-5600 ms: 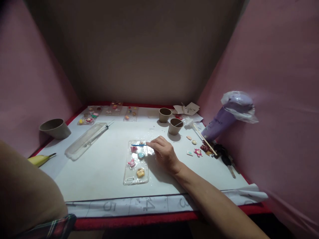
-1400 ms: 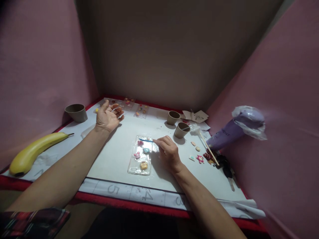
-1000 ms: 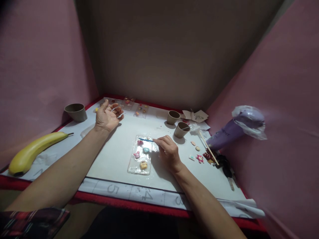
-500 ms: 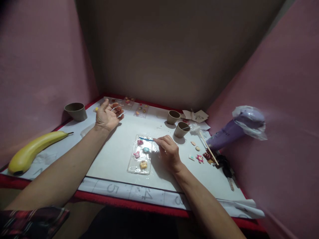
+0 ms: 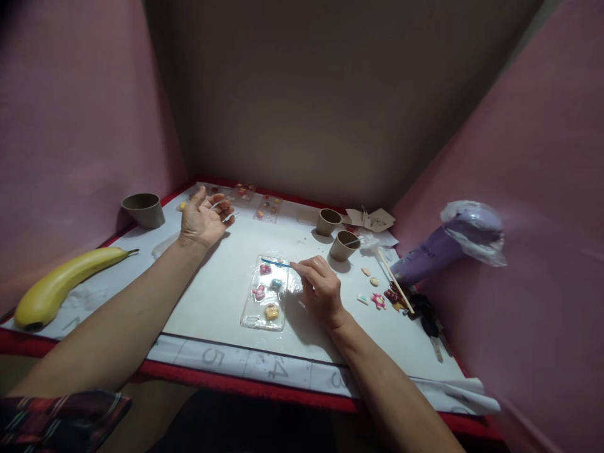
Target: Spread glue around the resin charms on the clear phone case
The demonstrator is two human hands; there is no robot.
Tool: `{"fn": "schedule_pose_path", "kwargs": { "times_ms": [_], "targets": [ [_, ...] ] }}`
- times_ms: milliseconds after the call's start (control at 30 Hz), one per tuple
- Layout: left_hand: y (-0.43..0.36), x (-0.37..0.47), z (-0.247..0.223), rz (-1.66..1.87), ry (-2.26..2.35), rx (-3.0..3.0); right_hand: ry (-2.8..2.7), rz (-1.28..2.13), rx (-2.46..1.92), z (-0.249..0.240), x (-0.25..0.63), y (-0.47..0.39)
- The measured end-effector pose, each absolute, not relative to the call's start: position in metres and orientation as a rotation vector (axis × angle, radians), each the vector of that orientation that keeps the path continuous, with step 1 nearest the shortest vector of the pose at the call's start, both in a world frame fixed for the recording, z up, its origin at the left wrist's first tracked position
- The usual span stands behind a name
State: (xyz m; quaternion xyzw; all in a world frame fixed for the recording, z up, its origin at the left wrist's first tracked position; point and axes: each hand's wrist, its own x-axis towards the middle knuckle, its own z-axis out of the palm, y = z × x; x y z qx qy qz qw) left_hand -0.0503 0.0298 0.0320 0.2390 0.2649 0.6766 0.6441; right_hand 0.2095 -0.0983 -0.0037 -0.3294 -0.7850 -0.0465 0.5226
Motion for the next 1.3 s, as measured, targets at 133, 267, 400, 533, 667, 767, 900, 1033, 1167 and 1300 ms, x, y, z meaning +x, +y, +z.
{"fn": "schedule_pose_path", "kwargs": {
  "times_ms": [133,267,400,533,667,767,900,1033,1167,1300],
  "targets": [
    [0.0294,-0.0501,0.0319,1.543,0.611,0.553,-1.871,-0.117,-0.781,-0.0034,0.2094,-0.0990],
    [0.0293,-0.0501,0.0319,1.540,0.605,0.560,-1.886,-0.121,-0.776,-0.0029,0.2094,-0.0984],
    [0.0297,-0.0503,0.0319,1.538,0.601,0.556,-1.905,-0.114,-0.791,-0.0032,0.2097,-0.0974],
    [0.0295,-0.0501,0.0321,1.540,0.600,0.553,-1.920,-0.113,-0.802,-0.0035,0.2098,-0.0970],
    [0.0289,-0.0498,0.0325,1.544,0.600,0.551,-1.919,-0.112,-0.824,-0.0042,0.2098,-0.0969],
    [0.0286,-0.0495,0.0330,1.544,0.607,0.549,-1.924,-0.112,-0.832,-0.0048,0.2097,-0.0967],
    [0.0279,-0.0493,0.0342,1.543,0.616,0.547,-1.940,-0.103,-0.840,-0.0049,0.2096,-0.0960],
    [0.0275,-0.0491,0.0346,1.545,0.620,0.551,-1.936,-0.102,-0.855,-0.0048,0.2095,-0.0962],
    [0.0277,-0.0488,0.0342,1.544,0.626,0.558,-1.931,-0.099,-0.856,-0.0052,0.2095,-0.0969],
    [0.0276,-0.0483,0.0342,1.543,0.637,0.557,-1.922,-0.097,-0.834,-0.0047,0.2095,-0.0967]
  ]
}}
